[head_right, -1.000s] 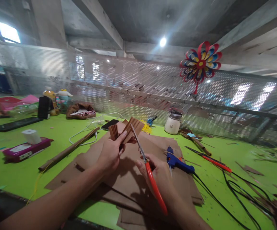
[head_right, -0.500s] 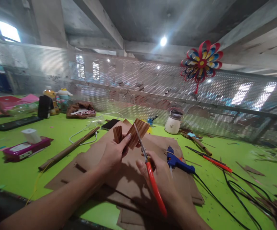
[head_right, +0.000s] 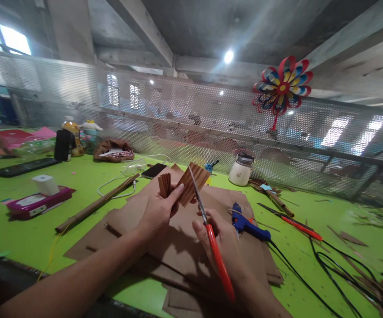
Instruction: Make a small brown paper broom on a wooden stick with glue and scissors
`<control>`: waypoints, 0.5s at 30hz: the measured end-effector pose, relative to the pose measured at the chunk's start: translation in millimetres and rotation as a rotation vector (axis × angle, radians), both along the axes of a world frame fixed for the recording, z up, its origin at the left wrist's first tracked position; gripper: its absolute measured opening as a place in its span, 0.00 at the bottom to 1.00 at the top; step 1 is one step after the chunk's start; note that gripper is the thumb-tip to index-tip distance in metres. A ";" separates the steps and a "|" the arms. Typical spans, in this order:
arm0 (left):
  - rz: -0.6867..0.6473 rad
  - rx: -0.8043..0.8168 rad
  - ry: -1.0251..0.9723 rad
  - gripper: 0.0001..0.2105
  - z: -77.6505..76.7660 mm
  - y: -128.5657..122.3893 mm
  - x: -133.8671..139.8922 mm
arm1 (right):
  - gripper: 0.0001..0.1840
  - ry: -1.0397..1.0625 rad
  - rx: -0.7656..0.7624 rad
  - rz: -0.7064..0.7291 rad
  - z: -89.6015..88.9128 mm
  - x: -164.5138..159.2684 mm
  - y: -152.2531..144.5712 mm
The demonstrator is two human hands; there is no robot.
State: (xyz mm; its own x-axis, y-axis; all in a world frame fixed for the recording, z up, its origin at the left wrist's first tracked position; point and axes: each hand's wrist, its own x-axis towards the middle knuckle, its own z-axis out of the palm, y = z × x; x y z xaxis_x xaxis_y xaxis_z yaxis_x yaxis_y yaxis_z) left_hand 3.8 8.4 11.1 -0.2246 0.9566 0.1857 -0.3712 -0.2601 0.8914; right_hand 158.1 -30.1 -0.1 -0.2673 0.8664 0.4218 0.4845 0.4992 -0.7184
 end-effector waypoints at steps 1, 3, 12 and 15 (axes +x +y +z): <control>-0.009 0.017 0.003 0.13 -0.7 0.9 0.2 | 0.19 -0.007 0.007 0.005 1.2 -0.1 -0.3; -0.027 0.041 0.018 0.12 -1.7 1.8 0.5 | 0.19 -0.028 0.021 0.009 3.4 -0.5 -0.5; -0.073 0.089 0.079 0.12 -1.2 0.4 0.7 | 0.20 -0.020 0.025 0.002 -2.5 -1.7 1.8; -0.049 0.099 0.088 0.12 -3.3 1.5 -0.1 | 0.19 0.003 0.005 0.030 -2.6 -0.2 2.0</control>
